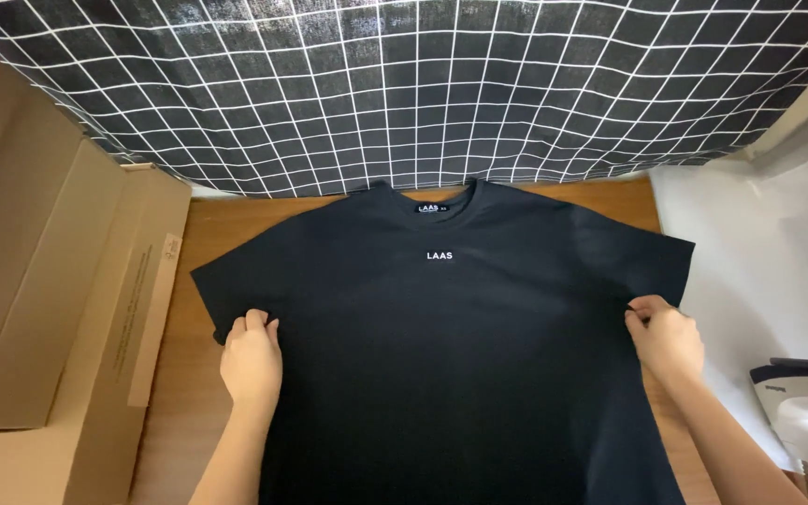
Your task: The person places a black t-shirt into a cardboard box and closes it, then retrieves a black t-shirt from a clothing rack, lays it flat on a wooden table, and irons it with a white iron.
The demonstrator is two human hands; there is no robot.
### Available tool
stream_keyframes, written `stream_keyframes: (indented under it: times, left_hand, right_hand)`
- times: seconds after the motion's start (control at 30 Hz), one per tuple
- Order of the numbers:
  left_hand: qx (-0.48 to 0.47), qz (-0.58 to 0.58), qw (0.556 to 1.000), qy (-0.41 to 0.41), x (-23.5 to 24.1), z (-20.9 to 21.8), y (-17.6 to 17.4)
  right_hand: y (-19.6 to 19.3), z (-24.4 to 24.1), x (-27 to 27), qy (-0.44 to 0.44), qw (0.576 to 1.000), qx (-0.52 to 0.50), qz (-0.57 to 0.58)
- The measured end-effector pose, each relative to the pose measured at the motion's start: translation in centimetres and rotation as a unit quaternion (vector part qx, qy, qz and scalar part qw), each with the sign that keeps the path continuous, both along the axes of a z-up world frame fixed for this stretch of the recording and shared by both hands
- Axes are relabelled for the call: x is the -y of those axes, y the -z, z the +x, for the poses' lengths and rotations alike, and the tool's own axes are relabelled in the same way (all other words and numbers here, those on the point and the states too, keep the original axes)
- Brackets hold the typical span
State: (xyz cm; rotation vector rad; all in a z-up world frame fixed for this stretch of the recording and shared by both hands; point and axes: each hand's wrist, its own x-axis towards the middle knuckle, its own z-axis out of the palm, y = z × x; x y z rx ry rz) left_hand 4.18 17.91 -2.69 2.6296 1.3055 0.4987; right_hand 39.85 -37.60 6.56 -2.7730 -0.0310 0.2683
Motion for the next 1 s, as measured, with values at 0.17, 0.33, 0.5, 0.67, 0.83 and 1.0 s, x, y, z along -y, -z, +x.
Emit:
stream_keyframes:
  times: [0.17, 0.33, 0.5, 0.67, 0.83, 1.0]
  left_hand:
    - [-0.041, 0.22, 0.975, 0.021, 0.1, -0.5, 1.1]
    - [-0.014, 0.15, 0.988, 0.021, 1.3, -0.4, -0.6]
    - [-0.004, 0.13, 0.989, 0.074, 1.9, -0.9, -1.9]
    - [0.026, 0.115, 0.988, 0.1, 3.5, -3.0, -2.7]
    - [0.036, 0.119, 0.988, 0.094, 5.0, -5.3, -2.0]
    - [0.044, 0.115, 0.987, 0.104, 5.1, -6.5, -2.1]
  right_hand:
    - [0.8, -0.7, -0.4, -0.032, 0.998, 0.036, -0.025]
    - [3.6, -0.8, 1.0, -0.095, 0.989, 0.109, -0.013]
    - [3.1, -1.2, 1.2, -0.123, 0.985, 0.117, -0.017]
    - [-0.2, -2.8, 0.4, -0.085, 0.996, 0.029, -0.023]
    - [-1.0, -3.6, 1.2, -0.09, 0.994, -0.018, -0.056]
    - [1.7, -3.8, 2.8, -0.155, 0.973, 0.008, -0.171]
